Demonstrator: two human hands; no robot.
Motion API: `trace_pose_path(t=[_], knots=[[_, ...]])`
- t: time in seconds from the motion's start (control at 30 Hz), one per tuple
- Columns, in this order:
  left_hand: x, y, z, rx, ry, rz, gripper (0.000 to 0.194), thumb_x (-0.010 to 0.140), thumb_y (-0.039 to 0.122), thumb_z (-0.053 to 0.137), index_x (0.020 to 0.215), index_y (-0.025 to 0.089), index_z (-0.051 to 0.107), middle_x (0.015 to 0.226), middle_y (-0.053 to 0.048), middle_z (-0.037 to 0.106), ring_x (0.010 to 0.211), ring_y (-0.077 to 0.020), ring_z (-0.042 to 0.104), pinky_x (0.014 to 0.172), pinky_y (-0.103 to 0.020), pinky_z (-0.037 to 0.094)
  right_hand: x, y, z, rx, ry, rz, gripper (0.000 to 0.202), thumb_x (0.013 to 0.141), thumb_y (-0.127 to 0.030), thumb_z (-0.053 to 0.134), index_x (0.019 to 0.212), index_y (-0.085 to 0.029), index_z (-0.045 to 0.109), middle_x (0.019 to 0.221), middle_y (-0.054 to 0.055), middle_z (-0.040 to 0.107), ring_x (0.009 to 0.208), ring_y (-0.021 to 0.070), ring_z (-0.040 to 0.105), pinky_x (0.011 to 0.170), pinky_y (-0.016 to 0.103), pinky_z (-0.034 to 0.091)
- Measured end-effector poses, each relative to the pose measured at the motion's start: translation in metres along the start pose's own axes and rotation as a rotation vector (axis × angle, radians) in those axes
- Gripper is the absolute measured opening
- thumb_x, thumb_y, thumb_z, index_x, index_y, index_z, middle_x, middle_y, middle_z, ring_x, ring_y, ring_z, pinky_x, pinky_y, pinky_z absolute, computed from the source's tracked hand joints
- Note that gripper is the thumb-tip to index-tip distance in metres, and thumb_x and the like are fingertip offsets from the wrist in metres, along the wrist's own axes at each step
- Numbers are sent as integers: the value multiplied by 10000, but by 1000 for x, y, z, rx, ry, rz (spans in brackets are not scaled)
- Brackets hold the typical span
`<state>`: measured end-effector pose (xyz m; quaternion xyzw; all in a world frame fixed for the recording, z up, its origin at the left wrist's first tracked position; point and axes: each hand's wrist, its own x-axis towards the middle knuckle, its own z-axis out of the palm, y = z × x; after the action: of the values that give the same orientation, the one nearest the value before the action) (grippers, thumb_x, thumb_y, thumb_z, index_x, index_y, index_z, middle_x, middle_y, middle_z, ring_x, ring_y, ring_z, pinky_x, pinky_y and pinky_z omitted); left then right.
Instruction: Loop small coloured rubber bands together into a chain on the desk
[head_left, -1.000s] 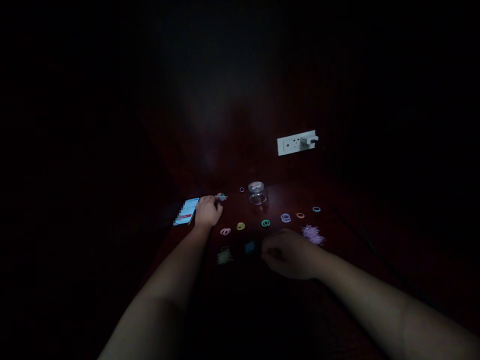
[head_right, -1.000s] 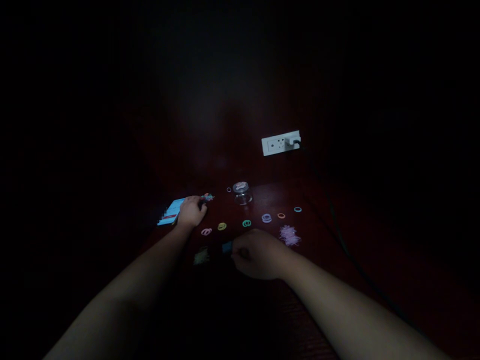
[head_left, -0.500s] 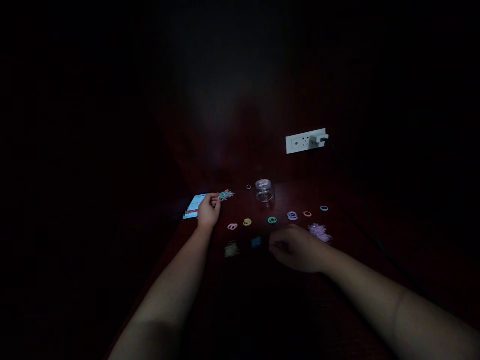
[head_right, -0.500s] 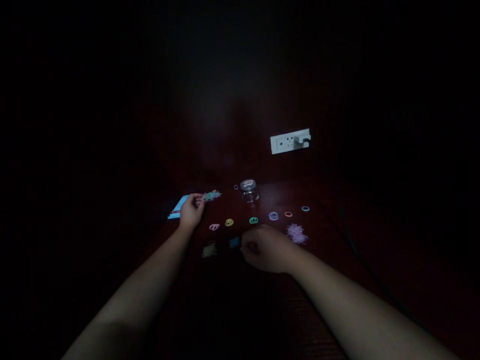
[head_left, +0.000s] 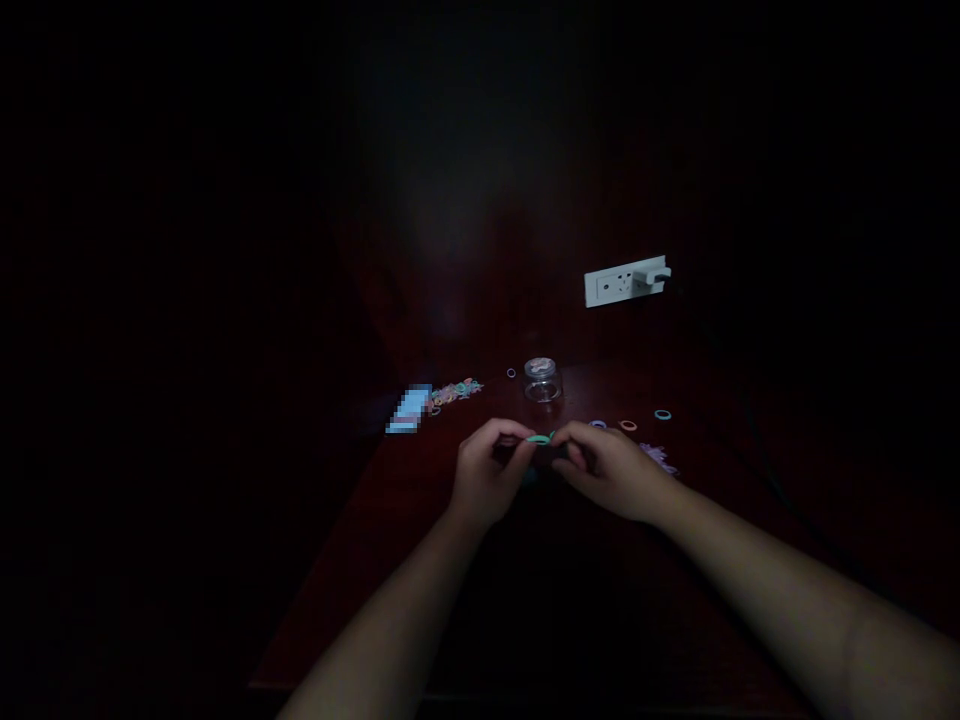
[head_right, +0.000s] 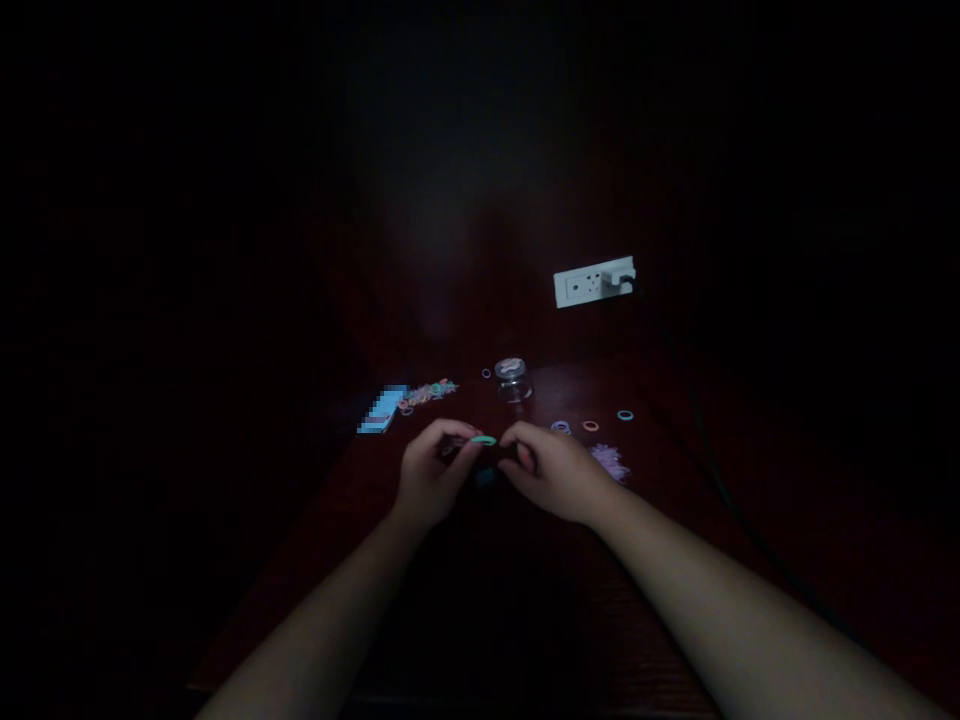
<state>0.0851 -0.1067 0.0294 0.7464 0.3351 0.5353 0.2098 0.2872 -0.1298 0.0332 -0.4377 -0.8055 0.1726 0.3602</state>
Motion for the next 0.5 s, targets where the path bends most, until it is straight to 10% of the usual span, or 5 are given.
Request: trace_pose_path(t=[0.5], knots=[[-5,11,3,106,-169,65,25,867,224,656,877,202,649,850,-11,725,751,-138,670,703,-273,527,-2,6,-5,63,-19,-83,237,966,-315,488,770,-196,550,653,-18,528,587,127,477,558,257,368]])
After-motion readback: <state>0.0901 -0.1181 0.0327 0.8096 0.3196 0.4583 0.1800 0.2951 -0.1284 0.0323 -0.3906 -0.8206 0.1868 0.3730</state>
